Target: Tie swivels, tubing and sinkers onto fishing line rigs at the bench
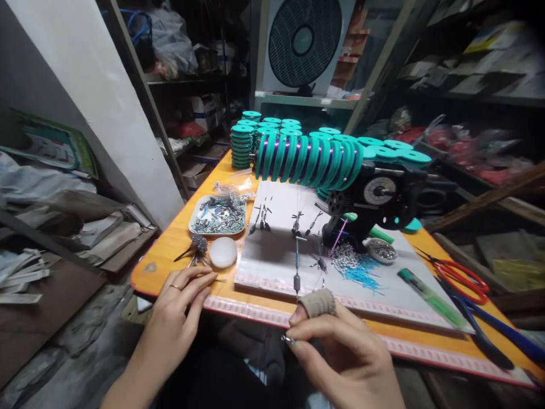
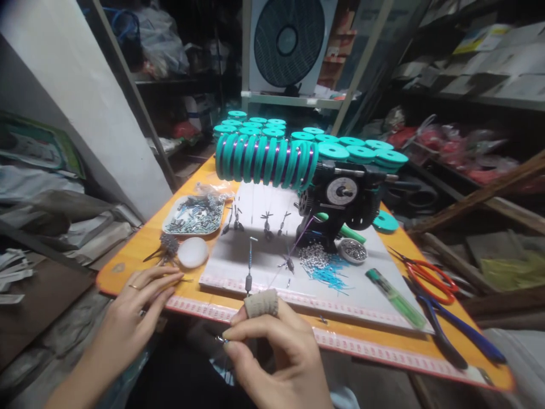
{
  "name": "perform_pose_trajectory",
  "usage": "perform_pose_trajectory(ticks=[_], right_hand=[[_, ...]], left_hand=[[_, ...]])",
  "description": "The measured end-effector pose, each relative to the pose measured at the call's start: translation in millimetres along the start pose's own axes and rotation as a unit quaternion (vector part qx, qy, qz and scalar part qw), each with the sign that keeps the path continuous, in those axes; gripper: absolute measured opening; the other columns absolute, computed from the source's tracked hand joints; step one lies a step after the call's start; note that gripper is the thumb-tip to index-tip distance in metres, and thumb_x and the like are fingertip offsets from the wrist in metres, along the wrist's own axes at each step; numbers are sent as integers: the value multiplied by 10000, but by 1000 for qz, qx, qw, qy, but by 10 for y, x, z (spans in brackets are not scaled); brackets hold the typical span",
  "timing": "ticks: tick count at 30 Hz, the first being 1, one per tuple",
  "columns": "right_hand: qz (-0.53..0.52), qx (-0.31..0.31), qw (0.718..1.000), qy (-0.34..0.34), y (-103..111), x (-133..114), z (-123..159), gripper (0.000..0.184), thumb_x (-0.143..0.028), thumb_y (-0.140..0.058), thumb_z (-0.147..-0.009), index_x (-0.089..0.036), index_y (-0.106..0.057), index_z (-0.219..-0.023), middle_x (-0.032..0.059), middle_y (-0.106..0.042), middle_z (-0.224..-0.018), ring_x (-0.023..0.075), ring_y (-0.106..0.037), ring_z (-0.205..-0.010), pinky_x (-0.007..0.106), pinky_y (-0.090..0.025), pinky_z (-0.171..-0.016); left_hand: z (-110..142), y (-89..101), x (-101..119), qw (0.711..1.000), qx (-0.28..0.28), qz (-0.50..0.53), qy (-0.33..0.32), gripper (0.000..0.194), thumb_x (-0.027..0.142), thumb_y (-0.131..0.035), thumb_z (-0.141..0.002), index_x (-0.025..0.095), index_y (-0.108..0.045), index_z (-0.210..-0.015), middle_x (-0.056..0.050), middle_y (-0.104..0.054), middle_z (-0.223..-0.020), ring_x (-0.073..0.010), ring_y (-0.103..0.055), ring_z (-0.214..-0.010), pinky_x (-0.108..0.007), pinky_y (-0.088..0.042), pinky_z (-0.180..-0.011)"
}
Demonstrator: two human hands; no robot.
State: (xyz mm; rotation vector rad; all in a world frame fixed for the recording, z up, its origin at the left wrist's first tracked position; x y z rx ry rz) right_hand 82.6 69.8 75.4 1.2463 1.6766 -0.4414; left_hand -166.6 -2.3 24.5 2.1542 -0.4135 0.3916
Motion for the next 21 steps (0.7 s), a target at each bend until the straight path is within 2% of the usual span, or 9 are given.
perform_pose_trajectory(ticks=[4, 8, 11, 14, 17, 19, 21], right_hand=[[-21, 4, 999, -27, 16, 20, 20, 209, -97, -711, -819, -291, -746, -890, -9, -687, -880, 127, -674, -818, 213, -559, -748], [-33, 5, 999, -33, 19, 14, 18, 203, -106, -705, -834, -299, -743, -884, -16, -689, -878, 120, -671, -824, 199, -556, -752], [-35, 4, 999, -38, 19, 21, 26, 207, -113, -703, -840, -312, -737, -887, -27, -683, -890, 108, -665, -830, 178, -557, -754], [-37, 12, 998, -40, 15, 48, 41, 213, -115, -706, -843, -320, -732, -895, -30, -679, -897, 109, -669, -847, 175, -563, -766], [-41, 24, 998, -37, 5, 80, 48, 209, -114, -699, -854, -313, -729, -910, -21, -680, -899, 118, -678, -868, 171, -568, -748], [-39, 24, 998, -31, -6, 92, 50, 192, -117, -694, -859, -301, -727, -903, -15, -682, -894, 120, -680, -863, 167, -569, -727], [-29, 30, 999, -26, -21, 96, 54, 176, -120, -697, -856, -289, -729, -892, -9, -686, -888, 123, -683, -852, 173, -571, -728]], left_hand=[[-39, -35, -65, 999, -29, -41, 15, 231, 224, -494, -985, 180, -604, -1183, -119, -600, -1171, -292, -550, -1139, -466, -437, -982], [-132, 8, -79, 990, -120, -21, 65, 198, 305, -454, -990, 191, -609, -945, -100, -603, -987, -303, -602, -966, -472, -495, -832], [-219, 25, -34, 986, -150, -29, 73, 215, 288, -444, -965, 205, -578, -819, -87, -589, -868, -310, -596, -857, -482, -498, -764], [-256, 1, -6, 985, -143, -49, 80, 224, 249, -409, -929, 223, -537, -746, -103, -579, -816, -342, -569, -816, -521, -478, -734], [-205, -13, 24, 989, -105, -51, 94, 202, 248, -386, -917, 239, -488, -742, -105, -573, -793, -344, -575, -799, -521, -476, -728], [-133, 3, 106, 991, -65, -49, 110, 181, 258, -364, -942, 239, -473, -800, -96, -583, -802, -319, -600, -784, -477, -492, -706], [-50, 22, 279, 990, -24, -26, 137, 158, 273, -350, -984, 229, -482, -909, -82, -615, -834, -274, -633, -765, -399, -507, -660]])
Point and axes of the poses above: each hand's wrist, its own z-axis away from the middle knuckle, its own y-axis out of the back of the hand, x = y × z, the point moved 2 cm from there along -z, towards the middle knuckle
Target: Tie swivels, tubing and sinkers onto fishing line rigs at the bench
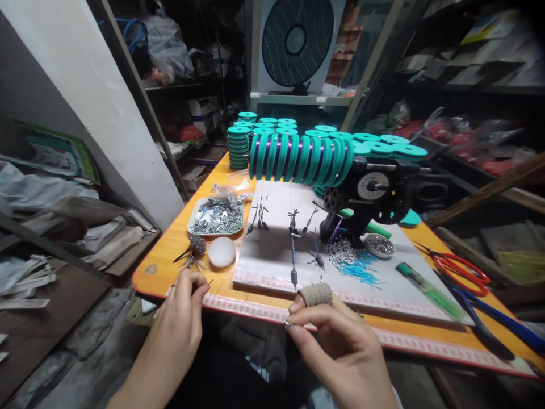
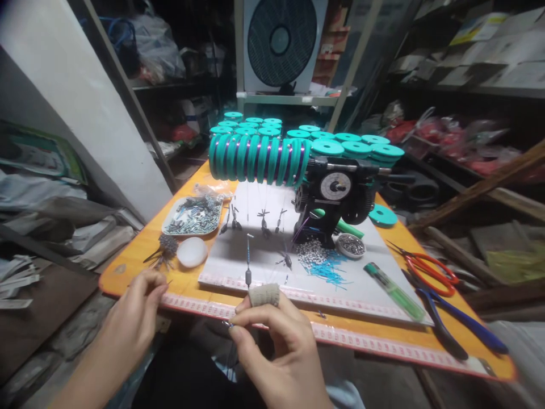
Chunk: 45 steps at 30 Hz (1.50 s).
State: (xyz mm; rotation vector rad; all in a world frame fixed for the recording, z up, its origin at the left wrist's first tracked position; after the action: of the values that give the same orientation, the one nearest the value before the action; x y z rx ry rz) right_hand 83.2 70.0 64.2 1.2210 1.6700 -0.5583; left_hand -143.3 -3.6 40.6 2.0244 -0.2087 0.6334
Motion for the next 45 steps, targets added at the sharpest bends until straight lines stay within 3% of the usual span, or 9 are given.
perform_pose_trajectory(ticks=[2, 4, 6, 9, 11, 26, 38, 42, 45], right_hand=[[15, 10, 1000, 4, -21, -3, 10, 163, -119, -705, -845, -276, -734, -881, 0, -690, -884, 129, -687, -837, 185, -572, -733], [21, 22, 1000, 6, -48, -12, 24, 169, -109, -708, -836, -268, -737, -886, 6, -692, -872, 135, -688, -822, 193, -573, -729], [12, 31, 999, 12, -70, -26, 42, 183, -100, -699, -837, -270, -735, -895, 5, -690, -862, 137, -683, -821, 196, -575, -721], [-1, 43, 999, 12, -79, -39, 69, 195, -98, -692, -842, -278, -732, -903, 0, -686, -863, 133, -676, -835, 194, -575, -737], [1, 42, 999, 9, -76, -41, 81, 196, -95, -693, -841, -278, -731, -903, -2, -684, -867, 129, -674, -841, 192, -571, -752], [4, 41, 999, 26, -91, -58, 58, 220, -50, -692, -800, -252, -730, -878, 22, -676, -855, 159, -680, -817, 230, -568, -709], [10, 34, 999, 14, -95, -62, 47, 193, -84, -690, -823, -267, -720, -878, 6, -672, -841, 145, -678, -796, 222, -567, -707], [34, 25, 998, 36, -86, -79, 52, 199, -63, -682, -818, -246, -714, -889, 16, -668, -858, 146, -679, -805, 228, -568, -710], [75, -24, 993, 87, -91, -103, 22, 248, -16, -663, -799, -212, -714, -942, 41, -676, -876, 148, -686, -802, 225, -581, -712]], left_hand=[[137, -11, 219, 992, 16, 112, 46, 132, 312, -428, -996, 237, -532, -961, -38, -640, -829, -215, -658, -748, -317, -527, -667], [252, -93, 477, 955, -30, 282, 89, 165, 339, -495, -984, 248, -625, -938, -24, -659, -847, -192, -668, -771, -279, -533, -702], [325, -188, 703, 908, -31, 403, 108, 187, 366, -570, -952, 261, -697, -862, -11, -656, -808, -176, -648, -735, -270, -522, -718], [375, -315, 870, 852, -1, 502, 148, 143, 396, -669, -896, 282, -725, -832, -10, -662, -822, -177, -654, -771, -258, -511, -709], [389, -357, 894, 836, 18, 522, 167, 133, 410, -707, -868, 285, -729, -827, -9, -651, -826, -169, -639, -761, -241, -502, -669], [386, -362, 914, 818, 22, 543, 190, 182, 448, -708, -857, 274, -716, -804, -14, -619, -801, -175, -623, -741, -259, -534, -680], [418, -375, 878, 810, 27, 553, 195, 171, 437, -709, -857, 284, -725, -784, -10, -570, -777, -154, -546, -700, -225, -474, -611], [408, -386, 936, 798, 33, 562, 216, 187, 444, -727, -841, 270, -705, -777, -10, -569, -779, -156, -557, -711, -231, -485, -640], [418, -395, 917, 807, 51, 548, 216, 208, 510, -699, -843, 303, -687, -861, -8, -586, -808, -164, -562, -709, -255, -504, -648]])
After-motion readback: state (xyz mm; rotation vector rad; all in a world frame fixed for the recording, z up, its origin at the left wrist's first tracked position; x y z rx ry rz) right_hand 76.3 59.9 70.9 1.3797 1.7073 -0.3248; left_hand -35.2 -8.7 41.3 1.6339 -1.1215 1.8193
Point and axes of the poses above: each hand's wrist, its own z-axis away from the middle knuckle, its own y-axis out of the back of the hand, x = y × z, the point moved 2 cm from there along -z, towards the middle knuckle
